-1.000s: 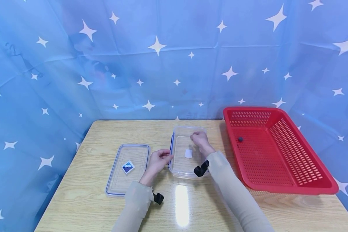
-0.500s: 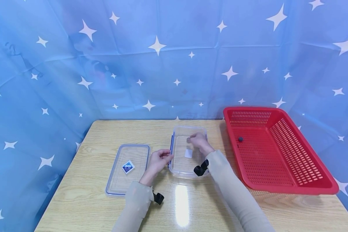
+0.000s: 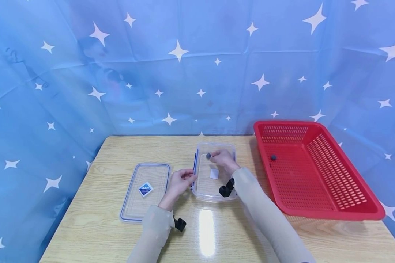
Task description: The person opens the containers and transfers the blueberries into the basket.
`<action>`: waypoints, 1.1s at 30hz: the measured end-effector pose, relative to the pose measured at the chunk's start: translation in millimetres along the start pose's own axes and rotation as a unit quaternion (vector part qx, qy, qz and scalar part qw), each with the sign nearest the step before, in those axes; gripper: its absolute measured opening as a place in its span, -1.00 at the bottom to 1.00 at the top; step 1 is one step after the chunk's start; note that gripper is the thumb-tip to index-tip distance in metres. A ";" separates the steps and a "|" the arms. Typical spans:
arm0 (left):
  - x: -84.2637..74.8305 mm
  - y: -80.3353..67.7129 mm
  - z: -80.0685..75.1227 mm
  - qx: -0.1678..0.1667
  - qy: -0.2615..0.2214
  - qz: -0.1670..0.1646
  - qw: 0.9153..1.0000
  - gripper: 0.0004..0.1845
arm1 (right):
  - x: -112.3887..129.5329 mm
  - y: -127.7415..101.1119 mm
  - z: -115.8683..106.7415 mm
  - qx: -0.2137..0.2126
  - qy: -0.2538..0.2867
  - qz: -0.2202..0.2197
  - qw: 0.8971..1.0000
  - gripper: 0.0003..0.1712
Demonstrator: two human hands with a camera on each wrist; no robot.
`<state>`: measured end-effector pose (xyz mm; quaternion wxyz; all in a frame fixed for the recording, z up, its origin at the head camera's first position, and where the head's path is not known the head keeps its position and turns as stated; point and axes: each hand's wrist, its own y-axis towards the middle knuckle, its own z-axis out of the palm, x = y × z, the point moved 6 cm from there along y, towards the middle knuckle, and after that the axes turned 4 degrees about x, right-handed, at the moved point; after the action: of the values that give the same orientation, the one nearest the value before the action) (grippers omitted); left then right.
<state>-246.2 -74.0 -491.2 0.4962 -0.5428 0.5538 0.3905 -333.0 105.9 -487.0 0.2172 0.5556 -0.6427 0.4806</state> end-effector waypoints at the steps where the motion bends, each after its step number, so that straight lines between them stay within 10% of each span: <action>1: -0.4 -0.2 -0.1 0.000 -0.001 0.000 1.000 -0.66 | 0.1 1.3 0.5 0.001 0.001 0.001 1.000 -0.66; 33: -0.9 -0.3 0.1 -0.002 -0.010 0.009 1.000 -0.69 | 6.2 21.4 16.4 -0.084 0.015 -0.026 0.996 -0.83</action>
<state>-246.0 -73.7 -490.4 0.4974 -0.5344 0.5528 0.4018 -350.4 87.0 -497.2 0.2854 0.5447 -0.6628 0.4272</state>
